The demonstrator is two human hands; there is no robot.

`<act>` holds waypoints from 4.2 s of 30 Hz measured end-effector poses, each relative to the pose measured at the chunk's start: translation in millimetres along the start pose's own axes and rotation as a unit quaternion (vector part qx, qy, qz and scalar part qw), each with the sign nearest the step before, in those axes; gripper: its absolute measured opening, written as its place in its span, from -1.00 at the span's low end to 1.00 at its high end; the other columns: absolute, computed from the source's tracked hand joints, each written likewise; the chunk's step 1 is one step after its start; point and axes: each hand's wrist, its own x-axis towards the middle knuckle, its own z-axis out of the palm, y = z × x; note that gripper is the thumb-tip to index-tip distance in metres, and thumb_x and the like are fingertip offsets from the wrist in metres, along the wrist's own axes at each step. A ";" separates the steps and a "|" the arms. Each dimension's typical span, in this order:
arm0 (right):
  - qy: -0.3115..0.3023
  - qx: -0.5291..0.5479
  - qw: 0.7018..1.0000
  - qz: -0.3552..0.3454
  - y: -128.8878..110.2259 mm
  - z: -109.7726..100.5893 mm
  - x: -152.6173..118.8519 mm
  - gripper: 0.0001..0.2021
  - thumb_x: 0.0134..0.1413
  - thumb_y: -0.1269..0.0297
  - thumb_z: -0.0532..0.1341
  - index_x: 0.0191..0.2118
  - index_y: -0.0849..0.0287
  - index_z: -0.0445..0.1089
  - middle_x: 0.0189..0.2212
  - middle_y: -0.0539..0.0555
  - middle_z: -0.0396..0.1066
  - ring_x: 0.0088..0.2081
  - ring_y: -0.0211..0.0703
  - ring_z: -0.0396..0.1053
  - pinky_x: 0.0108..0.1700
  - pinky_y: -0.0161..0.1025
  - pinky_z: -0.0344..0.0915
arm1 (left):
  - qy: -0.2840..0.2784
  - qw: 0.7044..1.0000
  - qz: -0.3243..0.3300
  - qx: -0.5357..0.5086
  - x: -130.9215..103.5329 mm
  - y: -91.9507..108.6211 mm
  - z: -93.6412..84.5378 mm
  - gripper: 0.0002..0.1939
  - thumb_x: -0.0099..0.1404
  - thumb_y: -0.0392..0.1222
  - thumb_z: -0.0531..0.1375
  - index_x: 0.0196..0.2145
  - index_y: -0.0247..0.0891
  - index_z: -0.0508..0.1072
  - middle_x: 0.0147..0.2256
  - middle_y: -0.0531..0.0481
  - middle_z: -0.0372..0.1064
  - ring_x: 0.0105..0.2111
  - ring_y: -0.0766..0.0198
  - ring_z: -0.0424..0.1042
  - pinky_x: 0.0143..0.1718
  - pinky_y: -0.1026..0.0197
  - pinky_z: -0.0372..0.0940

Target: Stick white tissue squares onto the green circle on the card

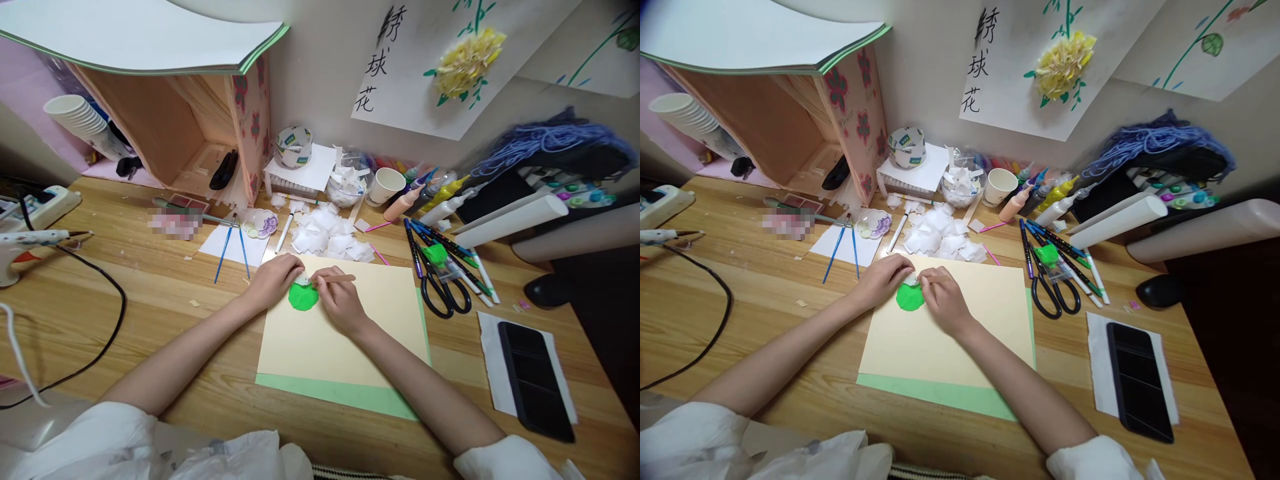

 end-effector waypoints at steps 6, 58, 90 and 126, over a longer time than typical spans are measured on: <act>0.018 0.036 0.999 -0.004 -0.7 -0.6 -1.9 -0.80 0.26 0.34 -0.03 -0.27 0.11 0.33 -0.37 0.08 0.41 -0.29 -0.12 0.34 -0.25 -0.13 0.31 | 0.002 1.000 -0.001 -0.007 -0.2 -1.8 1.1 -0.80 0.34 -0.15 -0.02 -0.29 -0.24 0.37 -0.32 -0.03 0.39 -0.29 0.24 0.35 -0.27 0.20 0.19; 0.021 0.025 0.999 -0.019 -0.1 -0.3 -1.4 -0.83 0.23 0.44 0.01 -0.31 0.13 0.30 -0.39 0.05 0.39 -0.29 -0.16 0.32 -0.23 -0.16 0.29 | 0.006 1.000 0.005 0.025 0.5 -0.9 1.8 -0.79 0.35 -0.15 -0.02 -0.34 -0.24 0.35 -0.37 0.00 0.38 -0.33 0.27 0.34 -0.32 0.24 0.17; 0.077 0.054 0.996 0.001 -0.4 -1.1 -4.1 -0.79 0.22 0.41 0.01 -0.38 0.14 0.33 -0.42 0.05 0.40 -0.34 -0.17 0.34 -0.27 -0.18 0.28 | 0.070 0.996 -0.044 -0.018 4.5 -0.3 -1.6 -0.79 0.36 -0.11 -0.05 -0.26 -0.20 0.33 -0.31 -0.01 0.38 -0.29 0.26 0.36 -0.26 0.21 0.22; 0.098 0.118 0.988 0.031 2.2 -2.1 -4.5 -0.77 0.24 0.31 -0.01 -0.37 0.14 0.35 -0.41 0.07 0.39 -0.33 -0.14 0.35 -0.26 -0.15 0.29 | 0.214 0.976 -0.038 -0.023 46.7 4.0 -31.6 -0.78 0.27 -0.07 0.09 -0.41 -0.23 0.41 -0.45 0.03 0.36 -0.41 0.30 0.29 -0.32 0.23 0.19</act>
